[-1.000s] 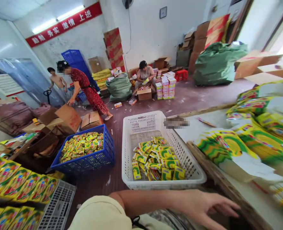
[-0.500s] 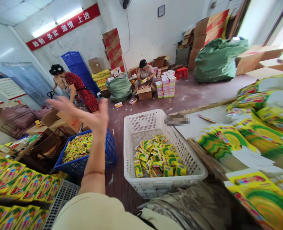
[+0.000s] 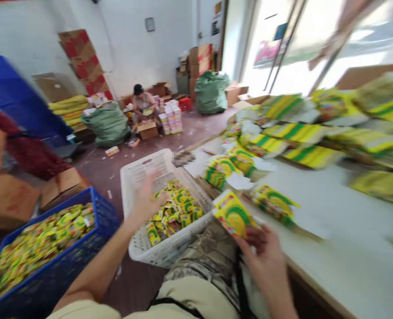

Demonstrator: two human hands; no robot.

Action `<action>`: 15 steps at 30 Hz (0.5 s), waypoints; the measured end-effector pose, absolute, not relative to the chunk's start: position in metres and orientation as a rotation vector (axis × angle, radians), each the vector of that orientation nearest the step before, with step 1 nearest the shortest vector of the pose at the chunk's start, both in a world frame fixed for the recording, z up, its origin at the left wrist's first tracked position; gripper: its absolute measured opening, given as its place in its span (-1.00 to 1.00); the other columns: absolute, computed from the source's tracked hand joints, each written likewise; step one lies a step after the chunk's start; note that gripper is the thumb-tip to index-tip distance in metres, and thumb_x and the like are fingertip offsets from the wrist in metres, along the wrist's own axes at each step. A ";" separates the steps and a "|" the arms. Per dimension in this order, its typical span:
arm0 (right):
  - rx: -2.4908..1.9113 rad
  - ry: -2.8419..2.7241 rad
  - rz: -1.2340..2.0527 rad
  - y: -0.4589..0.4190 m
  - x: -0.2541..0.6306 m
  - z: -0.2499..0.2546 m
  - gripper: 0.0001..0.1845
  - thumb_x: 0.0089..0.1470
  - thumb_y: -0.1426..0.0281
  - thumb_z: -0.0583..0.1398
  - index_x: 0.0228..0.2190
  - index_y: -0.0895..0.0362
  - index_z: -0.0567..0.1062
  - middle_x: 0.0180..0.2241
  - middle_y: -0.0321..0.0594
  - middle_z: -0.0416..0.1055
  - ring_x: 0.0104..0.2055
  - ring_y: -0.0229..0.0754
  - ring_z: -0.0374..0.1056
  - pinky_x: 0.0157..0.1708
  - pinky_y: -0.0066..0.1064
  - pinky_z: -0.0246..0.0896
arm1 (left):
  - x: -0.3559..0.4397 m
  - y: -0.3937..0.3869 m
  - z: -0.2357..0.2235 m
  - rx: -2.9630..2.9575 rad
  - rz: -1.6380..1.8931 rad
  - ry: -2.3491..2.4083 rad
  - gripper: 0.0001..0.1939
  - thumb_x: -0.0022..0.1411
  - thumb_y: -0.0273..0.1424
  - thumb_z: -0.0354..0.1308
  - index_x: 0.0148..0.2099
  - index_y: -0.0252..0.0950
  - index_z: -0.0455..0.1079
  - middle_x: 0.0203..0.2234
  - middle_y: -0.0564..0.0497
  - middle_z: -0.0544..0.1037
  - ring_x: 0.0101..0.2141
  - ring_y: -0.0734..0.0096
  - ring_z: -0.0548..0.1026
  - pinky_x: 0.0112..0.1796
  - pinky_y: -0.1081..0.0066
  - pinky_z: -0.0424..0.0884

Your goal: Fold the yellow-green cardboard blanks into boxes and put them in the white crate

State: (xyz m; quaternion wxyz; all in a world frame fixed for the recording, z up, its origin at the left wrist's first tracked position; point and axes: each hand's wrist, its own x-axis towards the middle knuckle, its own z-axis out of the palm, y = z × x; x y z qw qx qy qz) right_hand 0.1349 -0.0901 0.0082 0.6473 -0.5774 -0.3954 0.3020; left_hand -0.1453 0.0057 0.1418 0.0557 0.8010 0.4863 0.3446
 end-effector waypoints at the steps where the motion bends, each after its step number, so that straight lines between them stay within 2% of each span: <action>1: -1.295 -0.890 0.710 -0.094 0.127 0.007 -0.44 -0.09 0.12 0.36 -0.11 0.00 0.28 -0.36 -0.24 0.43 -0.40 -0.09 0.44 -0.36 -0.17 0.42 | -0.113 -0.001 0.107 2.421 0.982 1.284 -0.35 0.21 0.16 0.05 0.10 -0.23 0.33 -0.06 -0.14 0.57 -0.05 0.12 0.55 -0.06 0.12 0.52; 2: -1.275 -0.880 0.732 -0.097 0.119 0.006 -0.48 -0.03 0.14 0.32 -0.09 0.01 0.28 -0.35 -0.25 0.43 -0.41 -0.11 0.44 -0.36 -0.22 0.42 | -0.083 -0.011 0.074 2.358 0.922 1.087 -0.27 0.14 0.24 0.04 0.09 -0.23 0.35 -0.13 -0.13 0.60 -0.12 0.16 0.59 -0.13 0.18 0.56; 4: -1.246 -0.915 0.807 -0.103 0.105 0.001 -0.52 0.03 0.19 0.30 -0.06 0.03 0.29 -0.36 -0.27 0.43 -0.40 -0.15 0.43 -0.38 -0.30 0.40 | -0.033 -0.033 0.021 1.797 0.782 0.655 -0.20 0.00 0.22 0.21 0.11 -0.26 0.38 -0.11 -0.17 0.59 -0.04 0.03 0.55 -0.04 0.11 0.50; 5: -1.244 -0.918 0.848 -0.105 0.100 -0.001 -0.52 0.04 0.22 0.29 -0.05 0.04 0.30 -0.38 -0.29 0.42 -0.40 -0.17 0.42 -0.37 -0.33 0.38 | -0.014 -0.042 0.002 1.499 0.848 0.636 -0.27 0.10 0.18 0.15 0.12 -0.26 0.38 -0.08 -0.18 0.57 0.01 0.03 0.51 0.06 0.08 0.42; 6: -1.238 -0.902 0.875 -0.106 0.098 -0.004 -0.51 0.03 0.23 0.30 -0.04 0.06 0.30 -0.39 -0.31 0.41 -0.40 -0.18 0.41 -0.38 -0.36 0.36 | 0.002 -0.049 -0.011 1.241 0.923 0.624 -0.34 0.18 0.12 0.10 0.12 -0.25 0.38 -0.08 -0.16 0.57 0.00 0.06 0.51 0.08 0.08 0.40; 8: -1.231 -0.847 0.900 -0.108 0.099 -0.010 -0.49 0.02 0.23 0.32 -0.03 0.07 0.29 -0.41 -0.34 0.39 -0.40 -0.20 0.38 -0.40 -0.40 0.31 | 0.024 -0.055 -0.022 0.884 0.972 0.623 -0.46 0.23 0.00 0.12 0.11 -0.24 0.39 -0.10 -0.12 0.58 -0.02 0.09 0.52 0.08 0.11 0.40; 12: -1.221 -0.802 0.901 -0.111 0.109 -0.017 -0.50 0.03 0.24 0.29 -0.02 0.07 0.30 -0.40 -0.32 0.40 -0.37 -0.19 0.36 -0.40 -0.42 0.24 | 0.045 -0.042 -0.016 0.623 0.914 0.682 -0.52 0.02 -0.10 0.33 -0.08 -0.28 0.47 -0.27 -0.07 0.62 -0.20 0.16 0.58 -0.13 0.25 0.52; 15: -1.233 -0.844 0.908 -0.112 0.106 -0.018 -0.57 0.05 0.31 0.24 -0.02 0.07 0.35 -0.35 -0.27 0.44 -0.34 -0.17 0.35 -0.37 -0.40 0.23 | 0.048 -0.030 -0.009 0.547 0.944 0.790 -0.57 -0.05 -0.10 0.36 -0.21 -0.29 0.45 -0.43 0.02 0.57 -0.38 0.30 0.57 -0.32 0.37 0.53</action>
